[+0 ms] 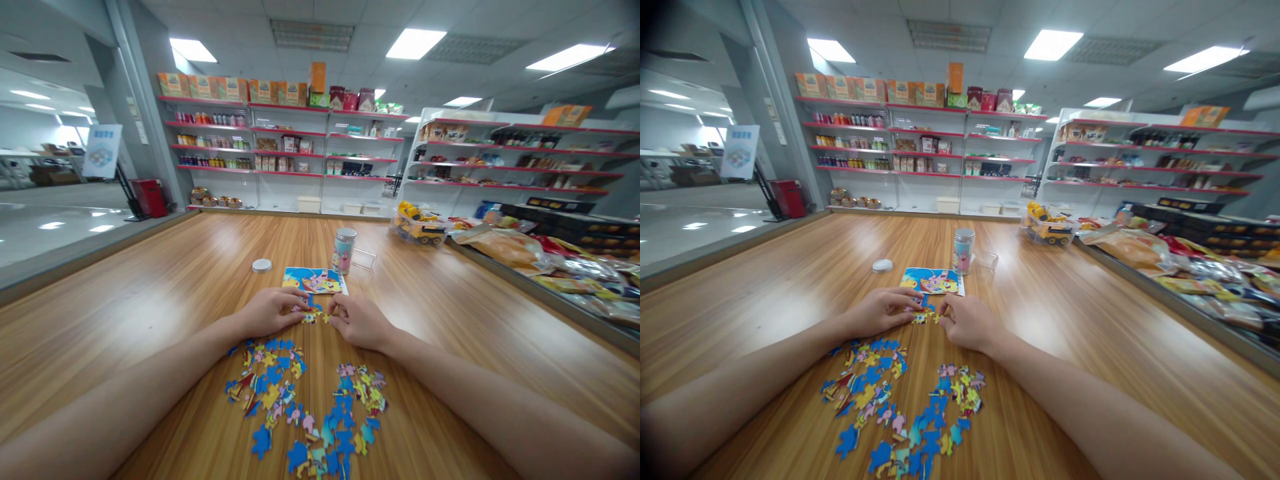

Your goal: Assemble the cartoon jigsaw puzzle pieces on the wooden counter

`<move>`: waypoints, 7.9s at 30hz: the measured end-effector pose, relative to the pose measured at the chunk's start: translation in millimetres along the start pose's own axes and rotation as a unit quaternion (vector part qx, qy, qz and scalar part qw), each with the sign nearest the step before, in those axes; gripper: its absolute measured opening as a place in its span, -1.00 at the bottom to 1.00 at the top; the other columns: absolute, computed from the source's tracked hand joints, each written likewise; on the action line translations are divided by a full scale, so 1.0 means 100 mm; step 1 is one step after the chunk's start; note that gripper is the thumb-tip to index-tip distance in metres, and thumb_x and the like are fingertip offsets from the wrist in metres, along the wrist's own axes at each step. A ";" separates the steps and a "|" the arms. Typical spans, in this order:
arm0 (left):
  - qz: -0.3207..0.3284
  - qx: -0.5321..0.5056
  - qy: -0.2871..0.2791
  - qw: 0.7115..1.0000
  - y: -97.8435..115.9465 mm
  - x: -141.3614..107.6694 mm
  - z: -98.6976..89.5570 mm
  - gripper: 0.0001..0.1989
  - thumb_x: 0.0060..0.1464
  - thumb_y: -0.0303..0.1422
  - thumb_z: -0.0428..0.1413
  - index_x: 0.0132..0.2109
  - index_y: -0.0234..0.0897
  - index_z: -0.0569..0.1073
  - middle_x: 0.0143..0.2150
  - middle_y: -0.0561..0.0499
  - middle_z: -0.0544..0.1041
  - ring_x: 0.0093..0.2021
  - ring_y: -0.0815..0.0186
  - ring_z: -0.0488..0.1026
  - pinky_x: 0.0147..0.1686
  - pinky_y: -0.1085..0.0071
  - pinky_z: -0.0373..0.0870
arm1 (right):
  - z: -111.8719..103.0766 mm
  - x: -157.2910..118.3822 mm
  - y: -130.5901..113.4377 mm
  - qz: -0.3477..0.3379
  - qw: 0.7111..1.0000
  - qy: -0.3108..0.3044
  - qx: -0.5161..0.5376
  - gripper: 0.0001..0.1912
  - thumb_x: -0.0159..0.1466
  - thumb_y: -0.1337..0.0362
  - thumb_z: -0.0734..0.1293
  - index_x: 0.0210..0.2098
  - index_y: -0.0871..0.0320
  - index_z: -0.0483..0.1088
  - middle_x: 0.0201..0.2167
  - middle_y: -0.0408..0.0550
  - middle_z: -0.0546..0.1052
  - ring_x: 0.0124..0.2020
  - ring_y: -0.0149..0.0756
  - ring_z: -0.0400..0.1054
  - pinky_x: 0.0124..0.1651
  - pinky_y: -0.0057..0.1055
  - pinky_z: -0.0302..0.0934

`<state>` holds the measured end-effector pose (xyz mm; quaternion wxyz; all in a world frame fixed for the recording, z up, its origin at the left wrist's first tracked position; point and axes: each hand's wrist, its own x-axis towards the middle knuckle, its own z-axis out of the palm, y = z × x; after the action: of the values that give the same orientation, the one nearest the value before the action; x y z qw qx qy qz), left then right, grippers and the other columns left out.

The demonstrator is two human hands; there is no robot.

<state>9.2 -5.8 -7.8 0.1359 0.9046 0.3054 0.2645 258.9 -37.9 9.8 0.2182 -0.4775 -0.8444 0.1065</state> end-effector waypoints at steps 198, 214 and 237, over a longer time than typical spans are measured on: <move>-0.131 -0.220 0.001 0.967 -0.03 -0.02 -0.13 -0.42 0.26 -0.01 -0.05 -0.62 -0.28 0.17 -0.71 0.16 0.08 -0.68 0.48 -0.02 -0.65 0.49 -0.11 | 0.07 0.09 0.02 0.119 0.940 0.025 0.318 -0.82 0.27 0.25 0.25 -0.39 0.21 0.40 -0.69 -0.21 0.40 -0.68 -0.45 0.20 -0.59 -0.54 0.03; -0.027 -0.271 -0.082 0.959 -0.02 -0.03 -0.20 -0.78 0.08 -0.26 0.25 -0.30 -0.39 0.60 -0.33 -0.07 0.52 -0.31 0.31 0.42 -0.29 0.45 0.31 | 0.04 -0.10 -0.09 -0.083 0.976 -0.099 0.178 -0.76 0.12 0.34 0.38 -0.20 0.13 0.60 -0.66 -0.24 0.35 -0.63 -0.50 0.11 -0.54 -0.56 -0.03; 0.031 -0.232 -0.078 0.969 0.03 0.01 -0.16 -0.88 0.11 -0.43 0.24 -0.18 -0.28 0.64 0.04 -0.15 0.53 0.01 0.19 0.49 0.05 0.32 0.37 | 0.12 -0.12 -0.07 -0.104 0.987 -0.037 0.119 -0.81 0.20 0.34 0.34 -0.25 0.09 0.60 -0.67 -0.23 0.34 -0.64 -0.52 0.13 -0.52 -0.56 -0.06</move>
<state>2.5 -6.6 6.5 0.3570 0.8751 0.1965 0.2611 253.0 -51.4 -1.2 0.2522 -0.3538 -0.8780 0.2008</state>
